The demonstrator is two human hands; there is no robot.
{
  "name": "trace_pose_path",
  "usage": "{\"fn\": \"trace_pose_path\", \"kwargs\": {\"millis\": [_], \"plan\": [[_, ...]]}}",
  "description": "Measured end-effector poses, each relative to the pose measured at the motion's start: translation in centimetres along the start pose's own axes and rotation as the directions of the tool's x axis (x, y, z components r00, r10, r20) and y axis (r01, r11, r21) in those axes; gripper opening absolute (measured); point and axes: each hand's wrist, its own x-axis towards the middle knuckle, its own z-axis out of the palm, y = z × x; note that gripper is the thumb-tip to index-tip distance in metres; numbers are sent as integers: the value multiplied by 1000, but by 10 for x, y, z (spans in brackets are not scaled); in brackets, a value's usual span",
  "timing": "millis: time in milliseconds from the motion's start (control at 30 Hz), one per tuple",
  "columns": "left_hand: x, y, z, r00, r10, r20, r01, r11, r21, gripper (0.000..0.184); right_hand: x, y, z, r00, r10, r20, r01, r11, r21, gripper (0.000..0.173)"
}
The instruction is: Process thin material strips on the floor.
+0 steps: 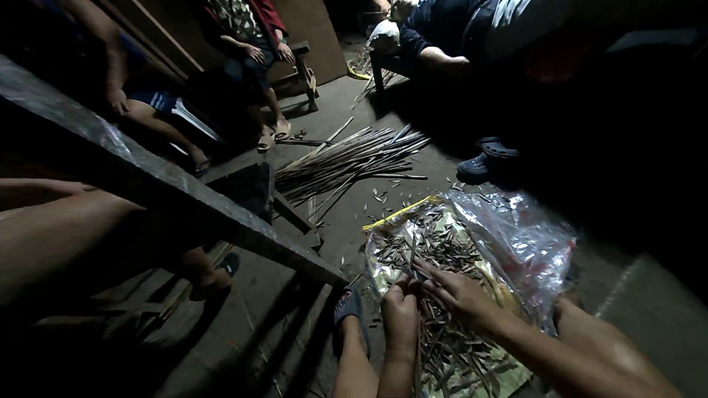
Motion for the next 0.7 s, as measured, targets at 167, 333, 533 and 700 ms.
{"fn": "trace_pose_path", "kwargs": {"millis": [167,333,533,700], "plan": [[-1,-4,4,989,141,-43,-124,954,272,18,2,0,6,1000,12,25,-10,998,-58,50],[-5,-7,11,901,430,-58,-337,779,528,16,4,1,11,997,65,-36,-68,992,-106,50],[-2,-17,18,806,584,-96,-421,680,601,26,10,4,7,987,150,-63,-153,987,-53,50],[-4,-16,21,792,604,-90,-402,626,668,30,9,8,12,975,79,-209,-118,977,-178,48]]}}
